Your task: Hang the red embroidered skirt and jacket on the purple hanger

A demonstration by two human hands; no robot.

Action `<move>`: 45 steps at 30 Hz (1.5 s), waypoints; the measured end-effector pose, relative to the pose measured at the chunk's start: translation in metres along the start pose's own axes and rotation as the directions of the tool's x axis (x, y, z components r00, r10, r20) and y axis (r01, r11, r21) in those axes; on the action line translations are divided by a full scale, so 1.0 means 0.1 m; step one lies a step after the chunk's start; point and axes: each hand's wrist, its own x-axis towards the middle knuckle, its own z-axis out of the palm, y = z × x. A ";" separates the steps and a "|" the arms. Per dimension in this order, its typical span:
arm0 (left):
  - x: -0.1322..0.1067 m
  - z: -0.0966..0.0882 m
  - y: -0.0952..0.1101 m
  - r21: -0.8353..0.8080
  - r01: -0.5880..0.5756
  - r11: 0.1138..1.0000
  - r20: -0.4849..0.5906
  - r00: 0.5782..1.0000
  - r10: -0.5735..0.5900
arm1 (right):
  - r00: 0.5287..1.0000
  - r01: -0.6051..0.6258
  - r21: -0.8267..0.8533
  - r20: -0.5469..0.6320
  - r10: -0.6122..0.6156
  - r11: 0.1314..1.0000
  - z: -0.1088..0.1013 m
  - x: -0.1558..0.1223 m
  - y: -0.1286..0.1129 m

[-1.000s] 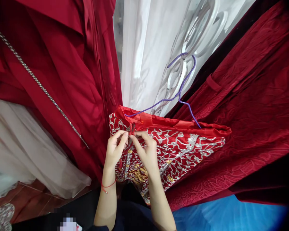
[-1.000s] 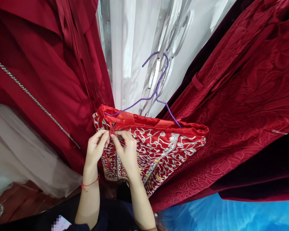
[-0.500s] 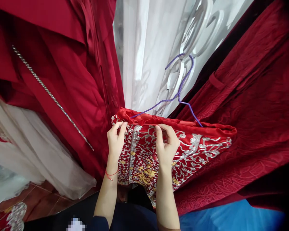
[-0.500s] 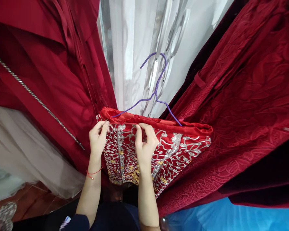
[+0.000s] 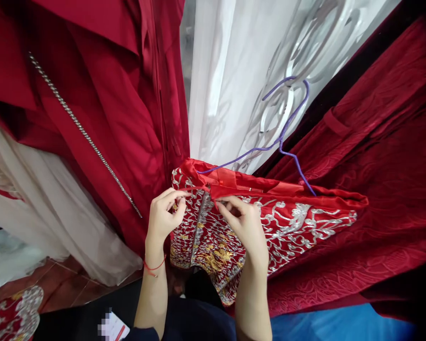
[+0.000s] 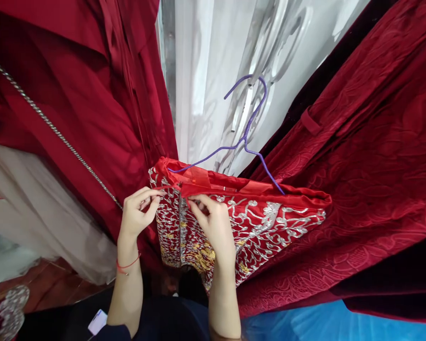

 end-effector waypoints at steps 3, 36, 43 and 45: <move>0.07 0.08 0.04 0.093 -0.043 0.995 -0.372 0.925 0.074 | 0.961 0.174 0.051 0.211 -0.181 0.983 -0.04 -0.03 -0.05; 0.27 0.28 0.14 -0.404 0.148 0.903 -0.080 0.977 -0.196 | 0.789 0.214 -0.298 -0.509 -0.345 0.930 0.09 0.28 -0.04; 0.34 0.31 0.01 0.084 0.001 0.996 -0.313 0.949 0.025 | 0.697 0.093 -0.422 -0.619 -0.362 0.902 0.00 0.36 0.13; 0.36 0.32 -0.05 0.179 0.003 0.984 -0.385 0.921 0.067 | 0.677 0.096 -0.412 -0.640 -0.362 0.906 0.01 0.37 0.15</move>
